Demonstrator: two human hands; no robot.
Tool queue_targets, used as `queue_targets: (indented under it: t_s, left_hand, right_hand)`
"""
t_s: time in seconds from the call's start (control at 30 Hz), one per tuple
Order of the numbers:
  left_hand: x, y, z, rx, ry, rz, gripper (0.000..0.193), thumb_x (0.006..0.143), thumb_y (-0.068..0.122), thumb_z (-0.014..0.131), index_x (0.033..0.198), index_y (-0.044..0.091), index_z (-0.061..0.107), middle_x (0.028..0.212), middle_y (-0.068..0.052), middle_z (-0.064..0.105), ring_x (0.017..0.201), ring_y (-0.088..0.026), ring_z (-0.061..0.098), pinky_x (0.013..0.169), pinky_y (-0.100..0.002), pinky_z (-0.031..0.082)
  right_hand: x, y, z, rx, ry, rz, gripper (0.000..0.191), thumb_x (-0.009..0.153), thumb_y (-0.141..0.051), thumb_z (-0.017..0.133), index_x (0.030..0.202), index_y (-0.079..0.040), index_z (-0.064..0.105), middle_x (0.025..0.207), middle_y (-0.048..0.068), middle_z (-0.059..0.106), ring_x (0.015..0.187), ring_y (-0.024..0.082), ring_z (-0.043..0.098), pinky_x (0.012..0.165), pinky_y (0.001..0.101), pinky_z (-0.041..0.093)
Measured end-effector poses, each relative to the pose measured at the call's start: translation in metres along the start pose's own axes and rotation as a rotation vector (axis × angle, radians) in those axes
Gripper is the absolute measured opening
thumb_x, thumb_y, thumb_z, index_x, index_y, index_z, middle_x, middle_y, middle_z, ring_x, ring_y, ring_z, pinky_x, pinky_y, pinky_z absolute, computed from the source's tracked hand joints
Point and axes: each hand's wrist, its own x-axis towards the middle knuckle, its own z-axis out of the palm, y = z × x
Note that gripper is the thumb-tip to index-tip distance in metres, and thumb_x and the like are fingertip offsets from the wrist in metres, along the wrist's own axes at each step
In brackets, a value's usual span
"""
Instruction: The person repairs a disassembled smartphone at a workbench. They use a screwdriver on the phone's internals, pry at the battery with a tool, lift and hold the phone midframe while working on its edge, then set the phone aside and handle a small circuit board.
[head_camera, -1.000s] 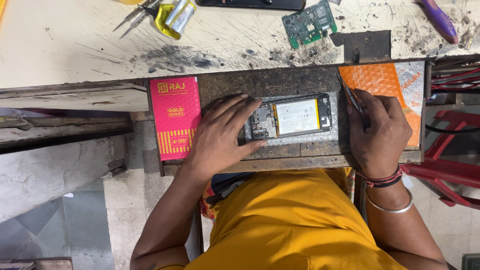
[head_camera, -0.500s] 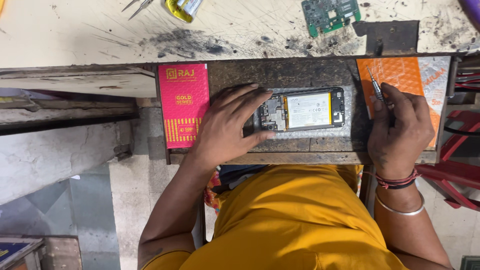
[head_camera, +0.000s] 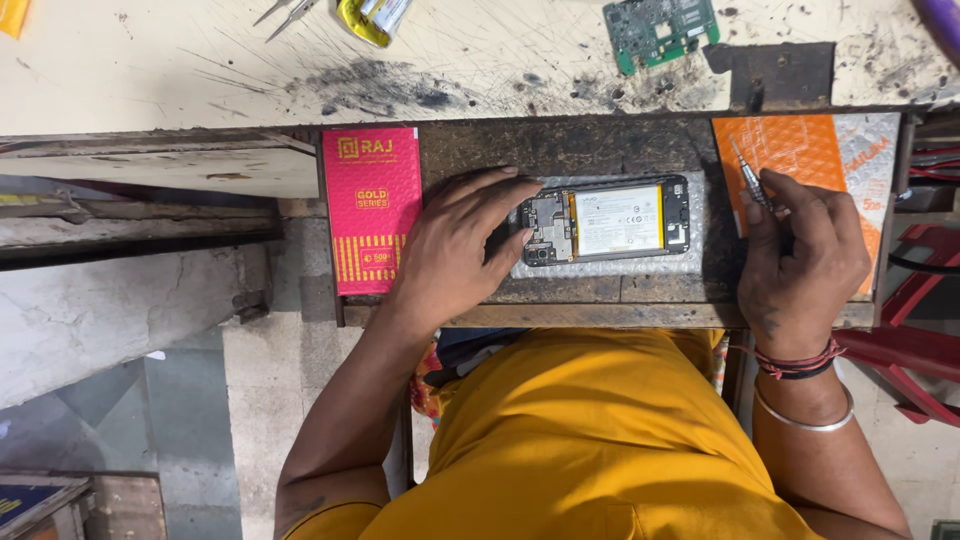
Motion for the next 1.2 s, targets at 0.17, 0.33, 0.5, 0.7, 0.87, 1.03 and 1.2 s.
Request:
queue_targets:
  t_s: [0.17, 0.33, 0.5, 0.7, 0.87, 1.03, 1.2]
  left_hand:
    - [0.0, 0.001, 0.0, 0.043, -0.006, 0.003, 0.038, 0.102, 0.028, 0.071, 0.137, 0.014, 0.065, 0.139, -0.012, 0.068, 0.132, -0.03, 0.063, 0.108, -0.044, 0.053]
    - [0.002, 0.005, -0.005, 0.072, -0.051, 0.06, 0.072, 0.08, 0.047, 0.084, 0.138, 0.01, 0.061, 0.139, -0.01, 0.065, 0.135, -0.03, 0.055, 0.112, -0.048, 0.044]
    - [0.005, 0.009, -0.008, 0.093, -0.097, 0.048, 0.083, 0.072, 0.046, 0.088, 0.14, 0.011, 0.059, 0.143, -0.008, 0.062, 0.138, -0.027, 0.052, 0.116, -0.046, 0.04]
    - [0.006, 0.007, -0.007, 0.102, -0.104, 0.041, 0.083, 0.072, 0.046, 0.088, 0.14, 0.011, 0.058, 0.143, -0.008, 0.062, 0.137, -0.027, 0.052, 0.115, -0.045, 0.04]
    - [0.004, 0.005, -0.004, 0.089, -0.109, 0.038, 0.082, 0.075, 0.047, 0.087, 0.142, 0.012, 0.057, 0.144, -0.008, 0.062, 0.139, -0.026, 0.051, 0.116, -0.044, 0.04]
    - [0.004, 0.004, -0.003, 0.125, -0.095, 0.061, 0.083, 0.072, 0.047, 0.088, 0.141, 0.012, 0.058, 0.142, -0.006, 0.063, 0.137, -0.026, 0.052, 0.116, -0.046, 0.039]
    - [0.004, 0.005, -0.004, 0.095, -0.086, 0.05, 0.081, 0.073, 0.047, 0.088, 0.14, 0.012, 0.059, 0.142, -0.007, 0.063, 0.137, -0.027, 0.053, 0.114, -0.045, 0.041]
  right_hand:
    - [0.0, -0.009, -0.01, -0.032, 0.016, -0.166, 0.022, 0.099, 0.001, 0.082, 0.119, -0.004, 0.073, 0.104, 0.015, 0.066, 0.095, 0.028, 0.068, 0.079, 0.0353, 0.054]
    - [0.001, -0.017, -0.035, -0.097, -0.095, -0.146, 0.022, 0.092, -0.002, 0.084, 0.113, -0.008, 0.077, 0.1, 0.01, 0.068, 0.093, 0.026, 0.067, 0.078, 0.036, 0.053]
    - [0.005, -0.025, -0.046, -0.23, -0.134, -0.231, 0.025, 0.087, -0.006, 0.084, 0.111, -0.012, 0.079, 0.103, 0.007, 0.07, 0.092, 0.029, 0.065, 0.08, 0.0397, 0.052]
    - [0.011, -0.027, -0.045, -0.316, -0.157, -0.266, 0.023, 0.092, -0.008, 0.081, 0.114, -0.015, 0.08, 0.1, 0.005, 0.069, 0.091, 0.026, 0.065, 0.08, 0.0371, 0.053]
    - [0.016, -0.036, -0.046, -0.333, -0.167, -0.283, 0.024, 0.088, -0.005, 0.078, 0.11, -0.013, 0.08, 0.095, 0.007, 0.069, 0.086, 0.027, 0.065, 0.076, 0.038, 0.052]
    - [0.038, -0.059, -0.058, -0.459, -0.289, -0.46, 0.033, 0.083, -0.002, 0.065, 0.111, -0.014, 0.079, 0.095, 0.005, 0.067, 0.081, 0.025, 0.06, 0.071, 0.0358, 0.053]
    - [0.07, -0.076, -0.055, -0.664, -0.551, -0.725, 0.014, 0.078, -0.012, 0.064, 0.089, -0.011, 0.07, 0.091, 0.005, 0.061, 0.083, 0.022, 0.059, 0.073, 0.0328, 0.056]
